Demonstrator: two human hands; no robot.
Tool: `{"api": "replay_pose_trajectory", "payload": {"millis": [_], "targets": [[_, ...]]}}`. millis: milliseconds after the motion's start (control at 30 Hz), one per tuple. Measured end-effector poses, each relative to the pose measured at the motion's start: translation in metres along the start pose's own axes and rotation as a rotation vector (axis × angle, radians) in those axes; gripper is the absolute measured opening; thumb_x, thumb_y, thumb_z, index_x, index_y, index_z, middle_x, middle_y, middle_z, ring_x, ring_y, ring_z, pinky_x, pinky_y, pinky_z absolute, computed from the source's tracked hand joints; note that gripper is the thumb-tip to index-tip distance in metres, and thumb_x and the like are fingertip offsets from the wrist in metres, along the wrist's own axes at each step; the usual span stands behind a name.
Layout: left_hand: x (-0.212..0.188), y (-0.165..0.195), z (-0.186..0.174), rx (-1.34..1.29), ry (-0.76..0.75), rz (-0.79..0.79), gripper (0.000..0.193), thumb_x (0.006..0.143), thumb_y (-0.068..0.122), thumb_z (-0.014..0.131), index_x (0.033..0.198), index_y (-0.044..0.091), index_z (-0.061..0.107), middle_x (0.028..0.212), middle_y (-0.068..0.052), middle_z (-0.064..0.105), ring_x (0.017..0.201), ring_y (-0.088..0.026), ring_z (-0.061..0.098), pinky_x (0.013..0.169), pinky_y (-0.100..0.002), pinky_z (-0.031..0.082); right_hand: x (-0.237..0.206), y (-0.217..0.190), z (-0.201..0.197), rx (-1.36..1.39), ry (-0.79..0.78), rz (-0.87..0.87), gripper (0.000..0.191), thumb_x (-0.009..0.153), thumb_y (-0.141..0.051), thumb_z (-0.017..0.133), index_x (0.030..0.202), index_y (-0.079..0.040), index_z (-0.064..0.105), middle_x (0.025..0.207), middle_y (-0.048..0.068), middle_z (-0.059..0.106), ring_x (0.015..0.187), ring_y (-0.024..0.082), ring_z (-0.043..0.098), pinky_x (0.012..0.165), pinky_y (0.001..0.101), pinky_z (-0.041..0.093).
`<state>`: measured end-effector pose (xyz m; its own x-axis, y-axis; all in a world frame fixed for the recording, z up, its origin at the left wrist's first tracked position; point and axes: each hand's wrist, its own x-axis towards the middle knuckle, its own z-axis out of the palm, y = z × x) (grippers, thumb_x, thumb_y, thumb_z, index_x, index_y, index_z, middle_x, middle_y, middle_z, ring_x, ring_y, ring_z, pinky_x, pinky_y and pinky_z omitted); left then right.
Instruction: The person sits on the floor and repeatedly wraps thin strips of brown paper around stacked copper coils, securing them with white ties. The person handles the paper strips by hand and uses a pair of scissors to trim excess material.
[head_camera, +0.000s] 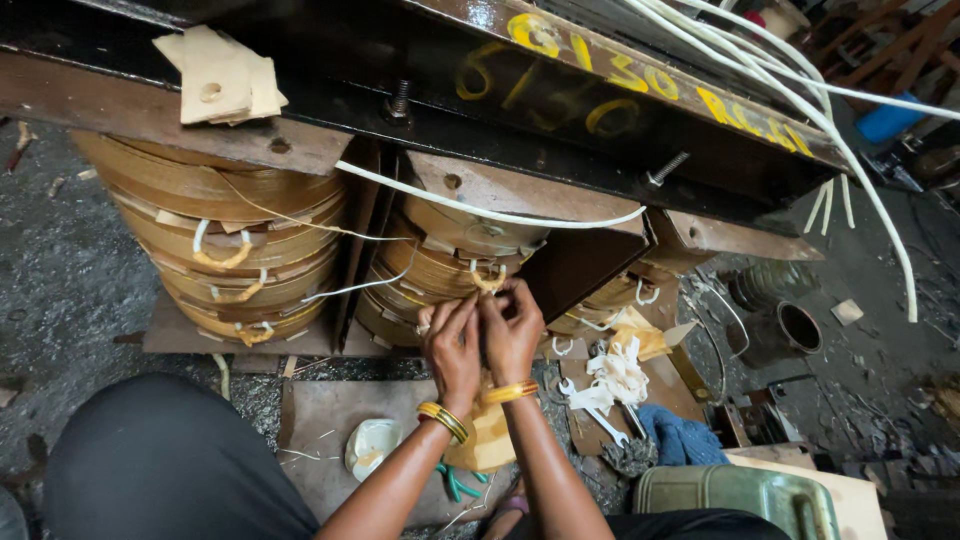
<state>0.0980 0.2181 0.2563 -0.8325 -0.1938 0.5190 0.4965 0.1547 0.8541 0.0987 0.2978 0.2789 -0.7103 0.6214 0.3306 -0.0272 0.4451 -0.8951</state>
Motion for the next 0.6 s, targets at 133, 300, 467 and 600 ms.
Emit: {"api": "replay_pose_trajectory", "payload": {"millis": [133,300,467,600], "targets": [[0.007,0.006,0.0,0.136,-0.072,0.037,0.018,0.086,0.017,0.072,0.101,0.009,0.079,0.097,-0.012,0.073,0.093,-0.034,0.062,0.085,-0.046,0.043,0.007,0.009,-0.025,0.02,-0.189,-0.116,0.017,0.096,-0.011,0.065,0.108,0.0,0.07,0.092,0.008,0.07,0.087,0.012,0.062,0.079,0.0283,0.052],[0.016,-0.002,0.006,0.066,-0.167,-0.052,0.012,0.089,0.015,0.071,0.091,0.006,0.078,0.093,-0.013,0.072,0.092,-0.035,0.062,0.086,-0.044,0.046,0.025,0.011,-0.051,-0.398,-0.392,-0.433,0.023,0.098,-0.017,0.068,0.109,0.001,0.076,0.106,0.019,0.071,0.102,0.029,0.061,0.09,0.0382,0.048],[0.014,-0.008,0.011,0.042,-0.124,0.051,0.011,0.092,0.01,0.068,0.096,0.003,0.075,0.096,-0.014,0.073,0.09,-0.035,0.066,0.093,-0.045,0.048,0.028,-0.011,-0.063,-0.487,-0.407,-0.229,0.026,0.094,-0.025,0.071,0.092,0.001,0.07,0.079,0.016,0.072,0.072,0.026,0.071,0.066,0.0367,0.054],[0.006,-0.013,0.006,-0.131,-0.156,-0.031,0.015,0.093,0.007,0.067,0.106,0.0,0.07,0.099,-0.014,0.076,0.093,-0.032,0.07,0.087,-0.043,0.048,0.017,-0.033,-0.064,-0.496,-0.382,-0.159,0.02,0.093,-0.02,0.071,0.086,-0.001,0.073,0.056,0.012,0.066,0.048,0.024,0.064,0.05,0.0361,0.049]]}}
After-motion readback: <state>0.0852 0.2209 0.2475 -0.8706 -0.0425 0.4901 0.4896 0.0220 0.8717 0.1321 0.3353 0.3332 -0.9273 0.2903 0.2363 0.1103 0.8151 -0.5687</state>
